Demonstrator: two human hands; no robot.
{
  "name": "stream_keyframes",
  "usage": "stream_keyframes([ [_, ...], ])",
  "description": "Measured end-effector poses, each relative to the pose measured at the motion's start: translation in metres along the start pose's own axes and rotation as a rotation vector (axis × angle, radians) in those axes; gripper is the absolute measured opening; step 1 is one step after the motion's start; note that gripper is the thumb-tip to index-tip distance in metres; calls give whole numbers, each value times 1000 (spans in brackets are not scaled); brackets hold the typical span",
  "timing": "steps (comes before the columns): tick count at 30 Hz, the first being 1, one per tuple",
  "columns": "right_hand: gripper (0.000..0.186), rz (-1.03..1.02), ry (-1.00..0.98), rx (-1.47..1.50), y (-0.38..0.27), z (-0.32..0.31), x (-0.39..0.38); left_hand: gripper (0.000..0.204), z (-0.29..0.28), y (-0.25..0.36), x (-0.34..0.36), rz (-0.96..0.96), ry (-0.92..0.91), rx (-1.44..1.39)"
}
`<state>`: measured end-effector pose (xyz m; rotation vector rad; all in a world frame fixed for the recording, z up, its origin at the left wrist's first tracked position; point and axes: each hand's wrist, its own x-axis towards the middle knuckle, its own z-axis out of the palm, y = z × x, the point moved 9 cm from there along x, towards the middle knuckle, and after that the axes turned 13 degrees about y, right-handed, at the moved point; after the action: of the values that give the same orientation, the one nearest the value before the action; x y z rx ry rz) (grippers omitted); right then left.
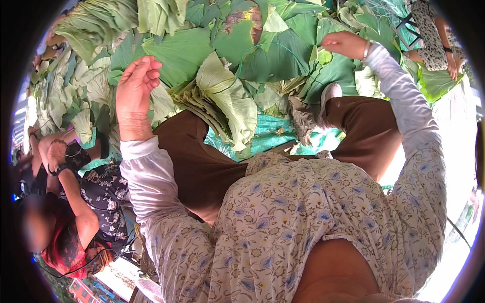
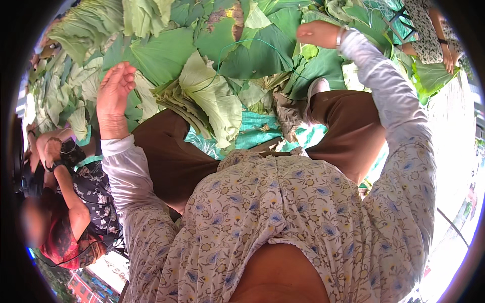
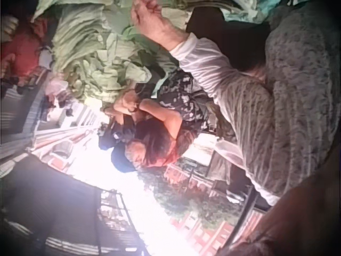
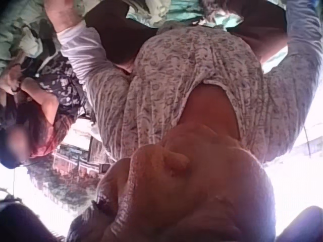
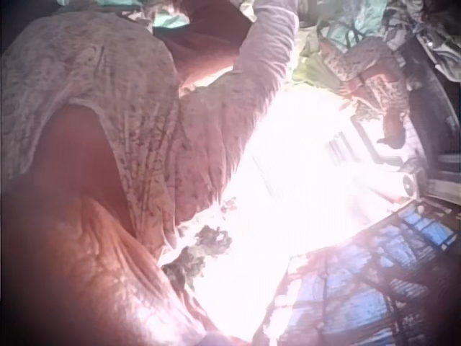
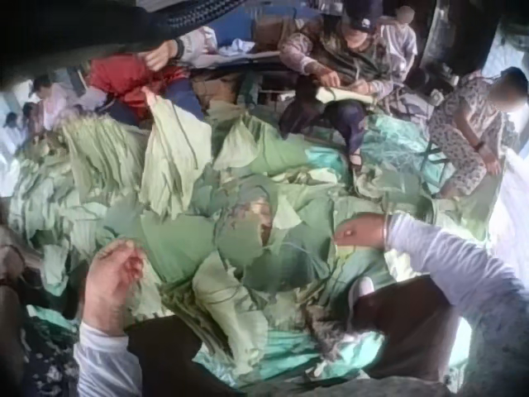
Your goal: The person sits on the ground and repeatedly folds large green banana leaves, then secures them with a white plastic tie. They handle the leaves one at a time, folding and tying each bundle before placing it aside.
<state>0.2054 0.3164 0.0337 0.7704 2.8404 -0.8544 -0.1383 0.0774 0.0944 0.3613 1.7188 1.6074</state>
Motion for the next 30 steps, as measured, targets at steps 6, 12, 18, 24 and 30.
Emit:
stream_keyframes([
  [6, 21, -253, -119, 255, -165, 123, 81, 21, -99, -30, 15, -64, 163, 303],
  [12, 36, -82, 138, 396, -195, 214, 112, 27, -159, -143, -5, -320, 227, 323],
  [18, 41, -83, 199, 337, -195, 235, 130, 31, -147, -149, -6, -104, 87, 597],
  [24, 29, -31, 382, 239, -183, 232, 136, 38, -136, -169, 21, 73, 63, 803],
  [30, 29, -10, 327, 259, -182, 237, 139, 38, -96, -212, 33, -134, -254, 861],
])
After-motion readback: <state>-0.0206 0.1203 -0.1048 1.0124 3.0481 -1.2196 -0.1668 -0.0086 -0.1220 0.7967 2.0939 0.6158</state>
